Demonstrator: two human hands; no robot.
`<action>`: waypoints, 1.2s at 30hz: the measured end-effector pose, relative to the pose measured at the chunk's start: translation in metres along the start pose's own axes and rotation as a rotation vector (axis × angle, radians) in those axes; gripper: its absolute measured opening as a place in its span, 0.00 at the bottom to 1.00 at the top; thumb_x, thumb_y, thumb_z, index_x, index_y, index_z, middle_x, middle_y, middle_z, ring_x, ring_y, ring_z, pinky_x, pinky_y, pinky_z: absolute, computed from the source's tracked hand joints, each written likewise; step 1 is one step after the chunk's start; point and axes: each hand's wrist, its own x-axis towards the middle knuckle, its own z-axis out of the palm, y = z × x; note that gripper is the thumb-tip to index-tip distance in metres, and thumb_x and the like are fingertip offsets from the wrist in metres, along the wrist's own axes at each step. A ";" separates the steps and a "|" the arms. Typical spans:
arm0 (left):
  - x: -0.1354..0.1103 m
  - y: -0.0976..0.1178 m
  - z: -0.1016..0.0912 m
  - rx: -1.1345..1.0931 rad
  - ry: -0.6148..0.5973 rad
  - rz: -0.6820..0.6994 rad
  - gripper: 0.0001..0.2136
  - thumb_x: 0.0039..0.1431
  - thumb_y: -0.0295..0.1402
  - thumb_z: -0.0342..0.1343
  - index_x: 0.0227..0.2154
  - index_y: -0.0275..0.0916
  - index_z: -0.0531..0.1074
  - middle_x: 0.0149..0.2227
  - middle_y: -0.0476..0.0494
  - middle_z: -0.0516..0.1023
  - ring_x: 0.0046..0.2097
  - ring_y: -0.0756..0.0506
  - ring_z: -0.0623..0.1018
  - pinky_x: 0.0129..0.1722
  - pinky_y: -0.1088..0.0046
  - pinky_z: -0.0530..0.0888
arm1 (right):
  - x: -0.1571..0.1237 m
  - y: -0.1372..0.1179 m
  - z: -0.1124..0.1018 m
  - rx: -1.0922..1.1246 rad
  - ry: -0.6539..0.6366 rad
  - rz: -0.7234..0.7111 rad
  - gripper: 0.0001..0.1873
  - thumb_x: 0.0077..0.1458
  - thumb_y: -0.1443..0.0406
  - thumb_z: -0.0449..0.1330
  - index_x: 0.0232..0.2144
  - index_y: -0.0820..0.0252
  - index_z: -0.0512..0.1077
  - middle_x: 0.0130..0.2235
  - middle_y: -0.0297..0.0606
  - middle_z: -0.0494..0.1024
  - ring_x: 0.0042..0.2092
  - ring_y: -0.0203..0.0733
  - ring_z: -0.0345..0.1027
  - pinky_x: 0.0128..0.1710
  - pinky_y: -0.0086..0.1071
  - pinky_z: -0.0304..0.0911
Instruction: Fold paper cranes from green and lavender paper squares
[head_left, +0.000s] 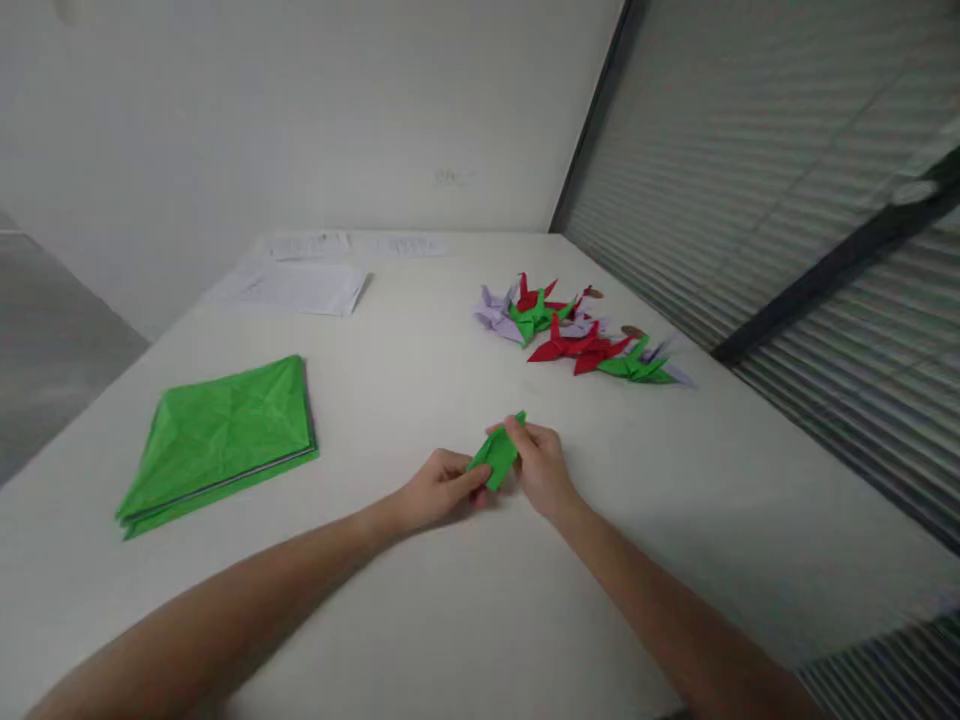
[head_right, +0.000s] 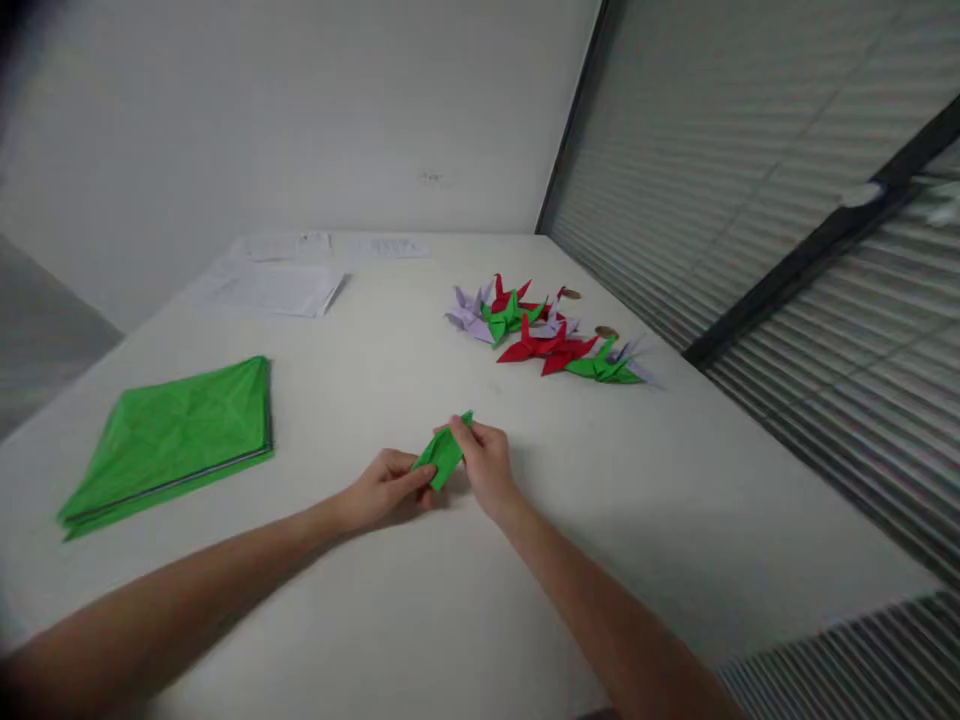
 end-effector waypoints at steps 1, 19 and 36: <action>0.000 0.000 0.000 -0.003 0.010 -0.005 0.27 0.59 0.54 0.51 0.21 0.31 0.72 0.17 0.50 0.65 0.20 0.55 0.59 0.21 0.76 0.54 | 0.001 0.001 -0.002 -0.015 0.010 -0.021 0.25 0.48 0.45 0.63 0.24 0.62 0.79 0.21 0.35 0.75 0.26 0.36 0.64 0.29 0.31 0.59; 0.004 0.002 0.003 0.034 0.038 0.040 0.26 0.54 0.54 0.57 0.24 0.30 0.74 0.17 0.49 0.68 0.20 0.55 0.60 0.20 0.77 0.55 | -0.006 -0.014 0.000 -0.098 -0.143 -0.045 0.16 0.42 0.53 0.69 0.20 0.61 0.78 0.22 0.33 0.71 0.26 0.34 0.62 0.26 0.29 0.58; 0.006 0.009 0.005 -0.073 0.232 0.121 0.29 0.56 0.58 0.51 0.21 0.32 0.75 0.21 0.44 0.73 0.25 0.50 0.69 0.30 0.73 0.67 | 0.000 -0.010 -0.001 -0.050 -0.201 0.013 0.20 0.44 0.51 0.68 0.19 0.59 0.69 0.20 0.30 0.70 0.24 0.34 0.62 0.26 0.29 0.60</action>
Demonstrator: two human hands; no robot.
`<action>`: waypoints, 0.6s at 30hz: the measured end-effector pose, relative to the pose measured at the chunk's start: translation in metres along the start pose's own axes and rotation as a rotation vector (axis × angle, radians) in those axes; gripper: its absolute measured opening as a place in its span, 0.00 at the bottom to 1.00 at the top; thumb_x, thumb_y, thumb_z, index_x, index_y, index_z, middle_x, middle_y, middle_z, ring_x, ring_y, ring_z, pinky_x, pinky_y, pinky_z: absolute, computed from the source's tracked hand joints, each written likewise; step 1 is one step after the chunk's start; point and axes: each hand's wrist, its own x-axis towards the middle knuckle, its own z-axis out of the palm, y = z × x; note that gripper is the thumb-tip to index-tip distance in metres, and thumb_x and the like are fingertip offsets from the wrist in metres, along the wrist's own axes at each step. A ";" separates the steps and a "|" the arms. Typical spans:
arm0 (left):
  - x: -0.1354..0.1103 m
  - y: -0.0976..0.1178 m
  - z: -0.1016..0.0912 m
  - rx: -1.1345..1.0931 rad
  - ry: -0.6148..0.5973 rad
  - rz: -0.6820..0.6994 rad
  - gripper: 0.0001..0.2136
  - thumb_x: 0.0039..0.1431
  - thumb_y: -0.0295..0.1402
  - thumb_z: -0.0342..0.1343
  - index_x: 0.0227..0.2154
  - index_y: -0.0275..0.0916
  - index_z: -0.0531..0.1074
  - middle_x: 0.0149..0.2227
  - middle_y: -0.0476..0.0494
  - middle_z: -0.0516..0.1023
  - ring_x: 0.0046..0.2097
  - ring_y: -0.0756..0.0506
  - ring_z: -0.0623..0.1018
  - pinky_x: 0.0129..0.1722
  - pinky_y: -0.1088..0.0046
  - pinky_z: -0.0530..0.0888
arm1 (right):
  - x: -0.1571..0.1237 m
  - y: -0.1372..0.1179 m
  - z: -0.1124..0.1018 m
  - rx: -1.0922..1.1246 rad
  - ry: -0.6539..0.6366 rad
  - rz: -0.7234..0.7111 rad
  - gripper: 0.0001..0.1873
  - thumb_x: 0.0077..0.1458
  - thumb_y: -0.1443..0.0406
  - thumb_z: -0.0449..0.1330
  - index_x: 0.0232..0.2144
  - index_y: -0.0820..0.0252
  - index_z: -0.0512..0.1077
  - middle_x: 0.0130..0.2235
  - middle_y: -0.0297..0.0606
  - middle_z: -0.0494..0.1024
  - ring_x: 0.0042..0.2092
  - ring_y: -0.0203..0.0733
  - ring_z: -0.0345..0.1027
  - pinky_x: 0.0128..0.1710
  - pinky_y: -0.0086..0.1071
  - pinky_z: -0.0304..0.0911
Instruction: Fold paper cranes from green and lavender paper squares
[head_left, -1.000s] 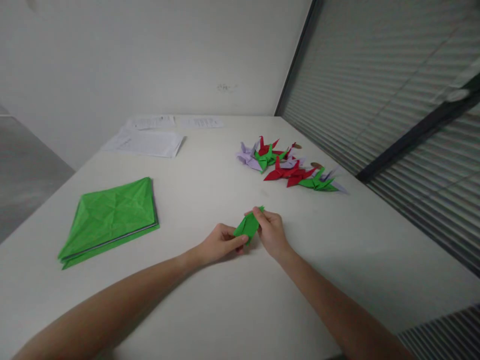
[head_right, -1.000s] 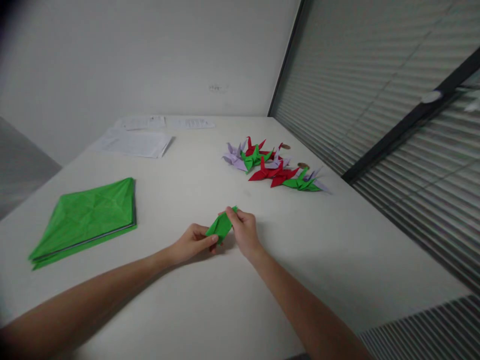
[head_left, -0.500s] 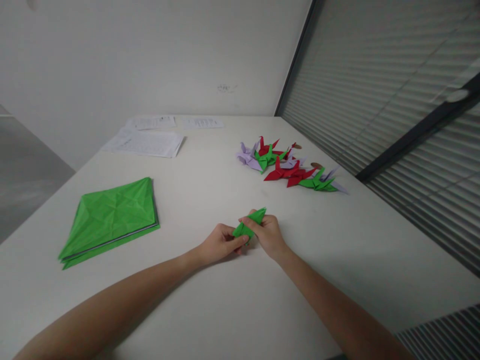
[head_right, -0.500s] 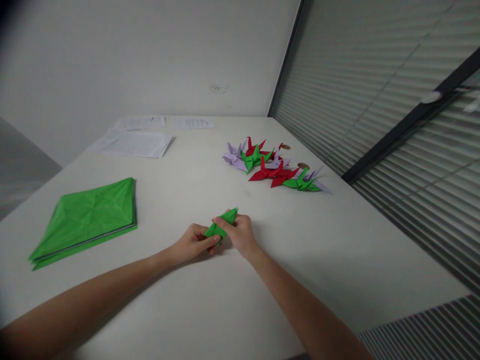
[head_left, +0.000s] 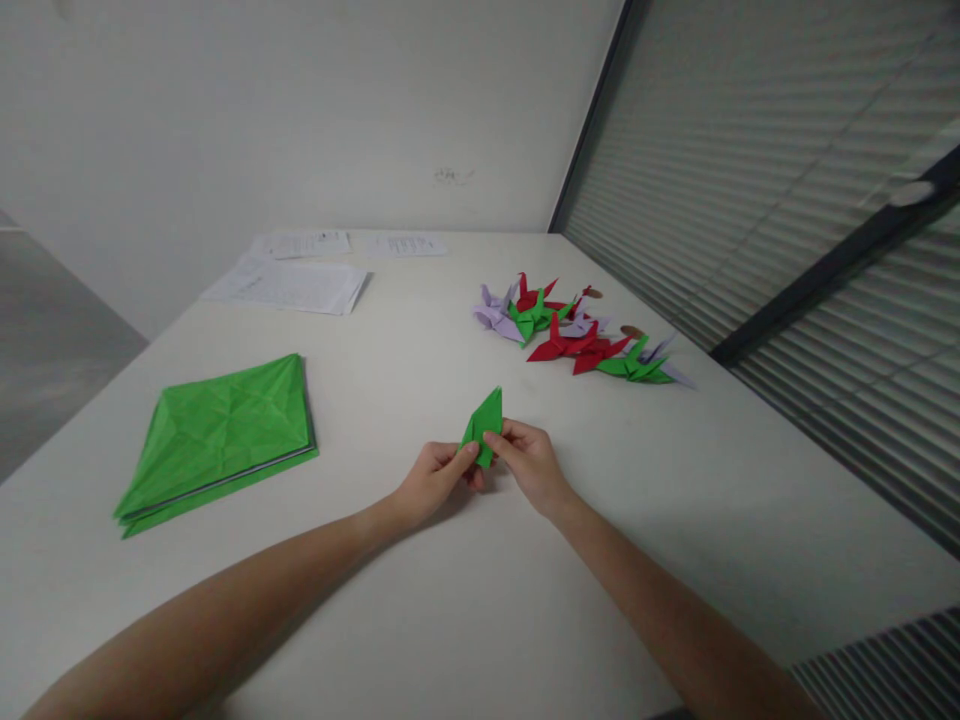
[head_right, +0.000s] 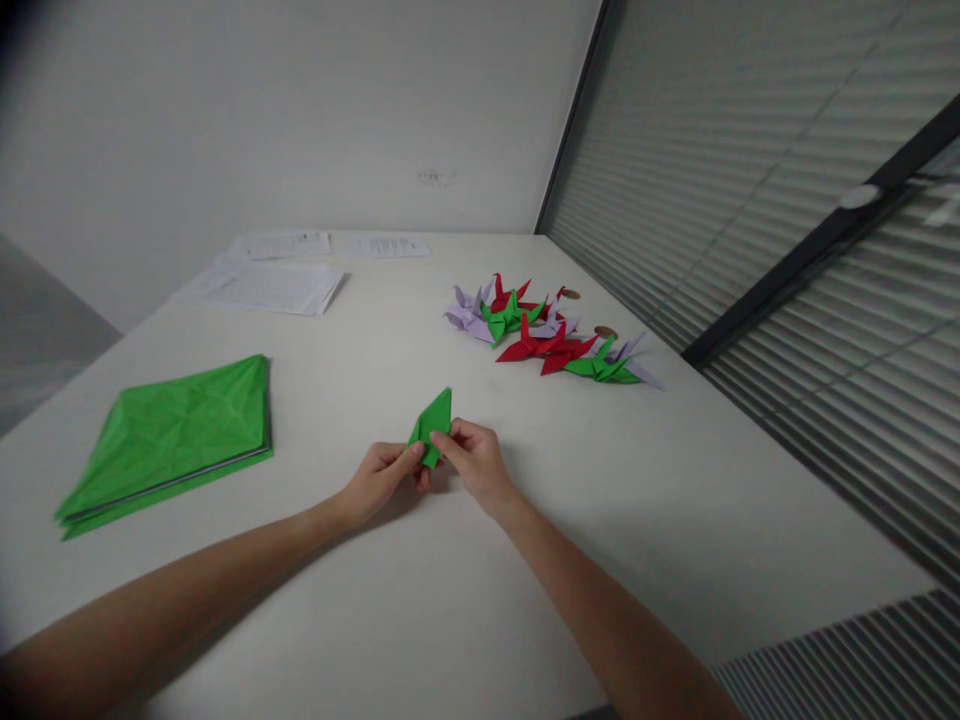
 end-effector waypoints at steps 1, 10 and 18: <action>0.000 0.000 0.000 -0.009 -0.011 -0.008 0.29 0.54 0.58 0.53 0.22 0.31 0.75 0.21 0.44 0.73 0.25 0.50 0.69 0.29 0.73 0.66 | 0.000 0.000 0.000 0.003 -0.005 0.004 0.20 0.44 0.51 0.68 0.19 0.59 0.69 0.20 0.30 0.71 0.23 0.34 0.62 0.26 0.30 0.60; 0.004 -0.004 -0.001 0.000 0.016 -0.042 0.24 0.47 0.53 0.62 0.24 0.32 0.72 0.18 0.51 0.68 0.21 0.55 0.63 0.21 0.78 0.57 | 0.000 0.005 0.001 0.021 -0.015 0.033 0.19 0.41 0.51 0.69 0.23 0.59 0.73 0.24 0.33 0.75 0.27 0.37 0.67 0.30 0.32 0.64; 0.005 -0.002 -0.001 -0.048 0.006 -0.065 0.24 0.45 0.53 0.64 0.25 0.31 0.74 0.18 0.50 0.69 0.21 0.54 0.65 0.22 0.78 0.60 | -0.002 0.000 0.003 -0.029 0.006 -0.017 0.22 0.41 0.49 0.68 0.17 0.58 0.66 0.21 0.32 0.72 0.25 0.35 0.64 0.27 0.31 0.62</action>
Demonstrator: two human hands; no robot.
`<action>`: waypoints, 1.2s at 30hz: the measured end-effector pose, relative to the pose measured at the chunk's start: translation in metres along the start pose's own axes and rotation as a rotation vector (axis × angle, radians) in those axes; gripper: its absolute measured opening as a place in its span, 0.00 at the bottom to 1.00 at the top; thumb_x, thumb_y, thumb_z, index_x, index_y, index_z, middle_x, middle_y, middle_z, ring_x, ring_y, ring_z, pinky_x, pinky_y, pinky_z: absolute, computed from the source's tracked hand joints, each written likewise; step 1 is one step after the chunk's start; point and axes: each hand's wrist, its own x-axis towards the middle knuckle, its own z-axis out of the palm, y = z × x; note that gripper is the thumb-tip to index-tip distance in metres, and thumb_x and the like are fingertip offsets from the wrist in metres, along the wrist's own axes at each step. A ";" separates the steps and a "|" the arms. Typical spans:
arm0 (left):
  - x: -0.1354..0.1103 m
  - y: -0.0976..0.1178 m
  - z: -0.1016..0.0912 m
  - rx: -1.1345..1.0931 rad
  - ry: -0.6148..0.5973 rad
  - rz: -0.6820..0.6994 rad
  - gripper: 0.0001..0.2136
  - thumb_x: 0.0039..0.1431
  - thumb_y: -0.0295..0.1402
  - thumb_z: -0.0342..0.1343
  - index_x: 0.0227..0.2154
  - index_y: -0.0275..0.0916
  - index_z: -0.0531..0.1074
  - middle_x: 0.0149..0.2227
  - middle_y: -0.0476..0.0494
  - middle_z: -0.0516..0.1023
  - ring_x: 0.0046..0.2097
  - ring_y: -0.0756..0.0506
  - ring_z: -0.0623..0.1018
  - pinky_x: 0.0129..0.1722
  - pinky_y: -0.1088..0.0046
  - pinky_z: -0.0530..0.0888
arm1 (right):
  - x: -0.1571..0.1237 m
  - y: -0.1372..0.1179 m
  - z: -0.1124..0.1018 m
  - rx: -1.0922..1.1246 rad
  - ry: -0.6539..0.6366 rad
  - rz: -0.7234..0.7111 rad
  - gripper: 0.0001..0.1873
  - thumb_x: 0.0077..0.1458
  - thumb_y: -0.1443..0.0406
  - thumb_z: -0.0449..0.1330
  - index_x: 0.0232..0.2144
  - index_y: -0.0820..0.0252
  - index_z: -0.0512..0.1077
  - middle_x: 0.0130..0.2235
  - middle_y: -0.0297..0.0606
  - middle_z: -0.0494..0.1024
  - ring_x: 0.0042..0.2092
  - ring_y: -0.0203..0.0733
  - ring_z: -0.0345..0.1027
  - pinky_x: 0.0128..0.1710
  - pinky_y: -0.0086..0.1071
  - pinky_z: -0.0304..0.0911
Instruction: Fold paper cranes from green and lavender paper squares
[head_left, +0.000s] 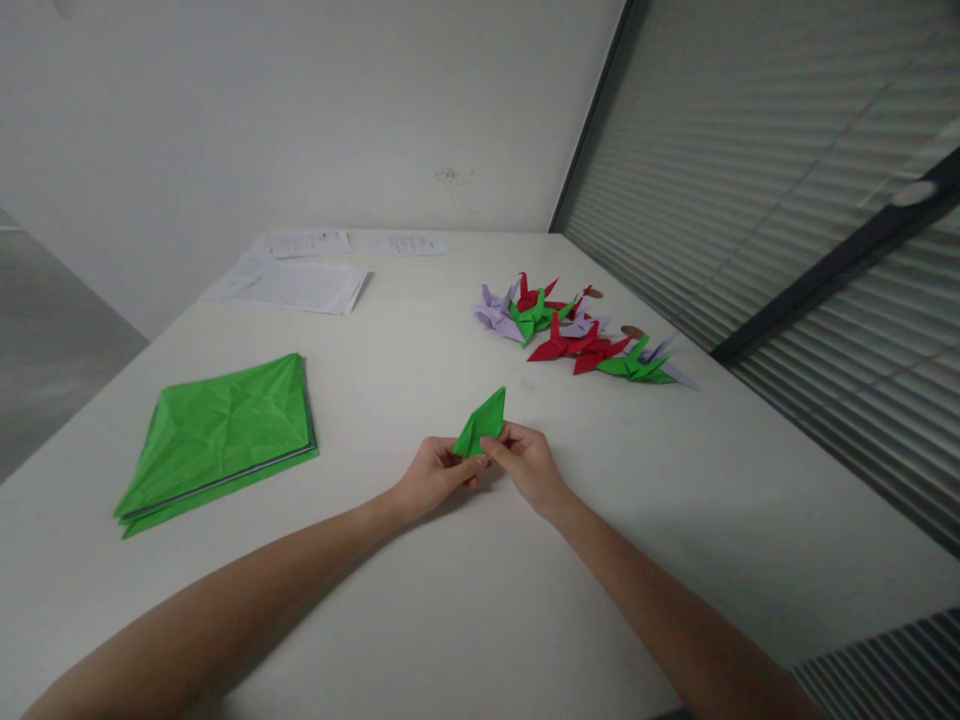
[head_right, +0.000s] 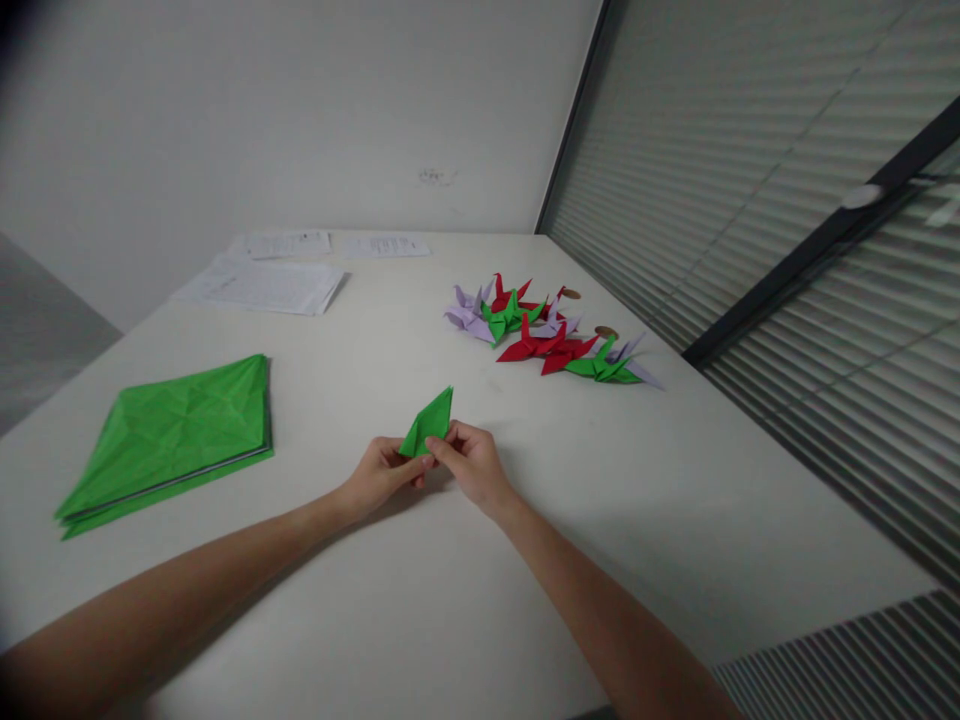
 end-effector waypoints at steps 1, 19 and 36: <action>0.000 0.001 0.000 -0.010 -0.005 -0.010 0.24 0.45 0.53 0.64 0.26 0.31 0.75 0.19 0.49 0.70 0.22 0.54 0.66 0.22 0.78 0.61 | 0.000 -0.001 0.000 0.004 0.001 -0.002 0.23 0.41 0.49 0.68 0.17 0.58 0.66 0.21 0.32 0.72 0.25 0.35 0.64 0.27 0.31 0.62; -0.004 0.002 0.000 0.065 -0.057 0.053 0.25 0.53 0.53 0.58 0.24 0.30 0.74 0.20 0.47 0.71 0.23 0.53 0.65 0.24 0.76 0.61 | -0.003 0.004 -0.001 0.075 -0.098 0.075 0.19 0.44 0.51 0.68 0.25 0.62 0.74 0.22 0.34 0.76 0.23 0.36 0.68 0.24 0.31 0.65; -0.006 0.005 -0.003 0.201 0.109 0.195 0.24 0.57 0.51 0.54 0.18 0.33 0.70 0.20 0.48 0.67 0.25 0.52 0.64 0.25 0.76 0.60 | 0.002 0.005 -0.003 -0.003 0.029 0.026 0.23 0.39 0.48 0.69 0.18 0.60 0.69 0.20 0.30 0.70 0.24 0.33 0.60 0.26 0.29 0.58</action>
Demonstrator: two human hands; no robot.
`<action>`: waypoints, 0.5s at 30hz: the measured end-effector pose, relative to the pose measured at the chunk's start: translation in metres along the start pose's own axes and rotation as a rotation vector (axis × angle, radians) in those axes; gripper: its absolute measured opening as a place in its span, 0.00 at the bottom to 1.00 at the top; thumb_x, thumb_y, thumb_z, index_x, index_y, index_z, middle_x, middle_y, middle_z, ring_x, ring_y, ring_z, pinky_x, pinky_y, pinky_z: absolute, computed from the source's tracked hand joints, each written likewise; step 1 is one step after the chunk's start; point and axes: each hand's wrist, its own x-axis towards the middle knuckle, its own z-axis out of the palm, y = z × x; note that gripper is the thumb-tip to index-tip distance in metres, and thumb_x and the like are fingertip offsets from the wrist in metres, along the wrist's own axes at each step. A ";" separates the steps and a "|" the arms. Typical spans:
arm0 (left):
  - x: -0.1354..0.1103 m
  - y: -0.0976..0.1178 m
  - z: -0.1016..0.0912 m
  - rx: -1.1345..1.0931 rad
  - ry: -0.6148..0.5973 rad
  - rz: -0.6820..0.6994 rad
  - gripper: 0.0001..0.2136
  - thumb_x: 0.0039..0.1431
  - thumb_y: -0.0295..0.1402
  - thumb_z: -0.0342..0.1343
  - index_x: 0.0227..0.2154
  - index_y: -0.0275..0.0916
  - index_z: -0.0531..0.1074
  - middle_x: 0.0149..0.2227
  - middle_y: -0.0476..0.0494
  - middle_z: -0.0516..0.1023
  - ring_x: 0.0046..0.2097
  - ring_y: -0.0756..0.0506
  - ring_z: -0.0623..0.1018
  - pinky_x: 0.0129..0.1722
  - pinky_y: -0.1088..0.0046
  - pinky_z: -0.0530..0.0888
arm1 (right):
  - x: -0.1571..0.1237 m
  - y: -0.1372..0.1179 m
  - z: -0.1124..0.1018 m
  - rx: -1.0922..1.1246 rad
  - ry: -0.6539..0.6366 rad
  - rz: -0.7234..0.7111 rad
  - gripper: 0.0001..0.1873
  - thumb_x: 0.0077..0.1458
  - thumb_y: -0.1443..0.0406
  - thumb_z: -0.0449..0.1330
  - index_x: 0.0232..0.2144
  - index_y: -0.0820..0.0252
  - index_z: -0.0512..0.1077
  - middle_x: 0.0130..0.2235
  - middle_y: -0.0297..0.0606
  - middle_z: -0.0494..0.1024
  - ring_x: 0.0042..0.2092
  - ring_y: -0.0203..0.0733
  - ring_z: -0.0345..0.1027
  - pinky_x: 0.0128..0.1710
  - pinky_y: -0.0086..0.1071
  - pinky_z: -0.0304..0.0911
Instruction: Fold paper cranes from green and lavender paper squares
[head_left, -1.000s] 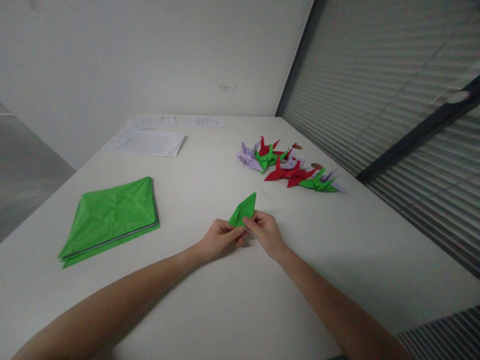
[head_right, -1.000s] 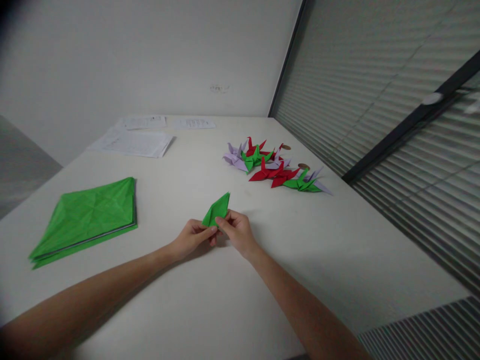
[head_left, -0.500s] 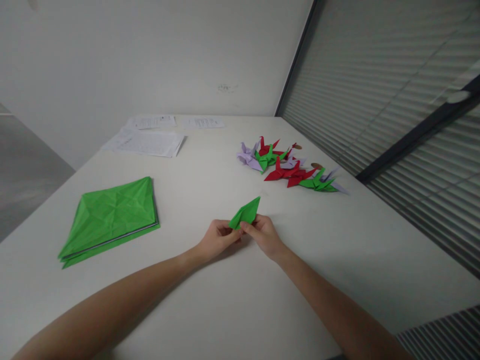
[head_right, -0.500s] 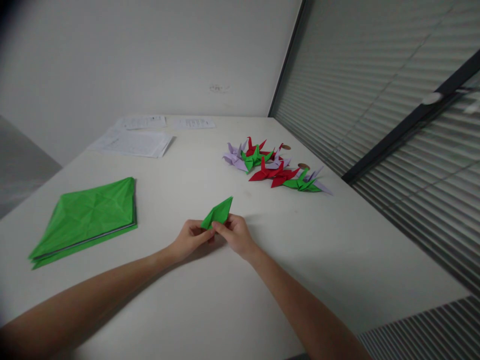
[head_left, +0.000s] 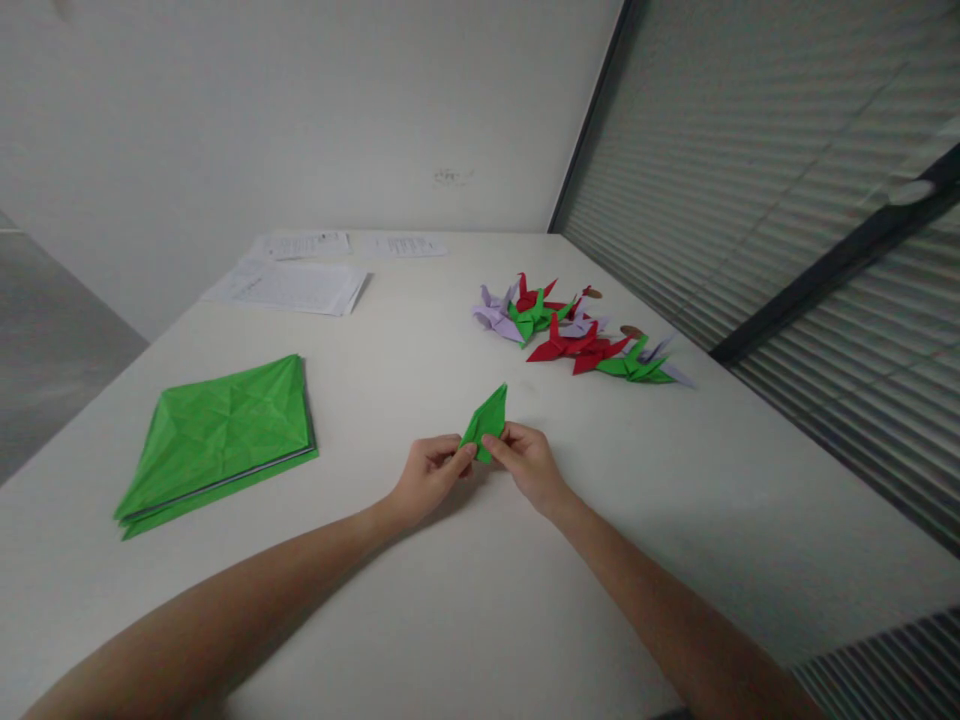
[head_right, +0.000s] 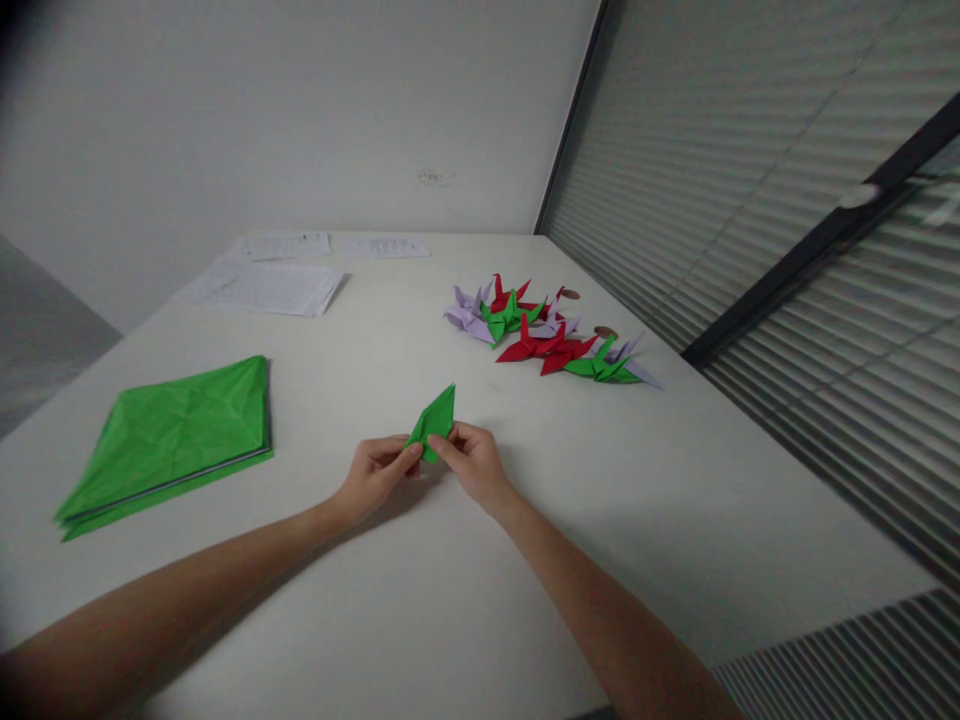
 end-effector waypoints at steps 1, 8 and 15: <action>0.001 0.000 0.000 -0.021 -0.008 -0.028 0.25 0.56 0.53 0.54 0.18 0.33 0.70 0.19 0.48 0.67 0.25 0.52 0.64 0.25 0.76 0.60 | 0.000 0.000 0.000 -0.005 0.009 -0.013 0.23 0.39 0.47 0.69 0.18 0.60 0.68 0.20 0.30 0.70 0.24 0.33 0.60 0.27 0.29 0.59; 0.003 -0.003 0.002 -0.120 -0.102 -0.128 0.25 0.48 0.54 0.61 0.22 0.32 0.73 0.19 0.50 0.66 0.23 0.54 0.61 0.22 0.77 0.57 | -0.002 0.000 -0.001 0.008 -0.044 -0.030 0.21 0.42 0.48 0.68 0.21 0.60 0.72 0.22 0.33 0.74 0.27 0.37 0.66 0.30 0.32 0.64; 0.003 -0.008 0.000 -0.142 -0.183 -0.068 0.20 0.54 0.48 0.59 0.25 0.32 0.72 0.20 0.54 0.58 0.24 0.55 0.55 0.23 0.77 0.53 | -0.003 0.000 -0.001 0.066 -0.127 0.043 0.18 0.42 0.51 0.69 0.26 0.61 0.78 0.26 0.37 0.79 0.29 0.39 0.71 0.34 0.34 0.67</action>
